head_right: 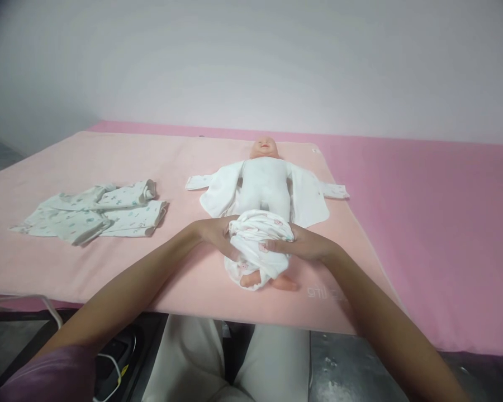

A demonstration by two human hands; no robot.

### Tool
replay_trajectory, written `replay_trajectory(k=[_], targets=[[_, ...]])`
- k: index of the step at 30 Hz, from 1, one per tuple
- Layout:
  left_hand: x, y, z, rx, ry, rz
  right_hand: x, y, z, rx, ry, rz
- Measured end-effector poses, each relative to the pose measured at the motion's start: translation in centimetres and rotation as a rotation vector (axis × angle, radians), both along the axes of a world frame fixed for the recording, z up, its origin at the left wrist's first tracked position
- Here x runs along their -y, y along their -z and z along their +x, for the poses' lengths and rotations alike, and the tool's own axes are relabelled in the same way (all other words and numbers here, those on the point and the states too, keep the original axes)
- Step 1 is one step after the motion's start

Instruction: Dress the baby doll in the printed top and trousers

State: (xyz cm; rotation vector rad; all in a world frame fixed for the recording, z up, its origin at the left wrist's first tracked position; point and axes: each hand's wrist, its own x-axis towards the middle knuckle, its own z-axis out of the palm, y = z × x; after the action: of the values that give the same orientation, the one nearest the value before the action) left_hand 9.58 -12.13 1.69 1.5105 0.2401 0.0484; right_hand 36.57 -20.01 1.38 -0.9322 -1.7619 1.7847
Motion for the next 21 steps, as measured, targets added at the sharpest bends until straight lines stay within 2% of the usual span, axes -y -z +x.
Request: replay_trajectory(k=[5,10,13,18,21], targets=[[0.4,-0.1,0.3,0.011,-0.062,0.111,-0.3,-0.3,0.4,-0.048,-0.174,0.066],[0.5,0.2,0.3,0.009,-0.131,0.17,-0.3,-0.3,0.8,0.01,-0.182,0.08],[0.5,0.1,0.3,0.022,-0.104,0.171,-0.3,-0.3,0.7,0.0,-0.188,0.102],[0.8,-1.0,0.6,0.027,-0.028,0.168,-0.6,-0.1,0.6,-0.11,-0.239,0.109],[1.0,-1.4,0.8,-0.003,-0.035,0.161,-0.7,0.2,0.8,-0.137,-0.251,0.116]])
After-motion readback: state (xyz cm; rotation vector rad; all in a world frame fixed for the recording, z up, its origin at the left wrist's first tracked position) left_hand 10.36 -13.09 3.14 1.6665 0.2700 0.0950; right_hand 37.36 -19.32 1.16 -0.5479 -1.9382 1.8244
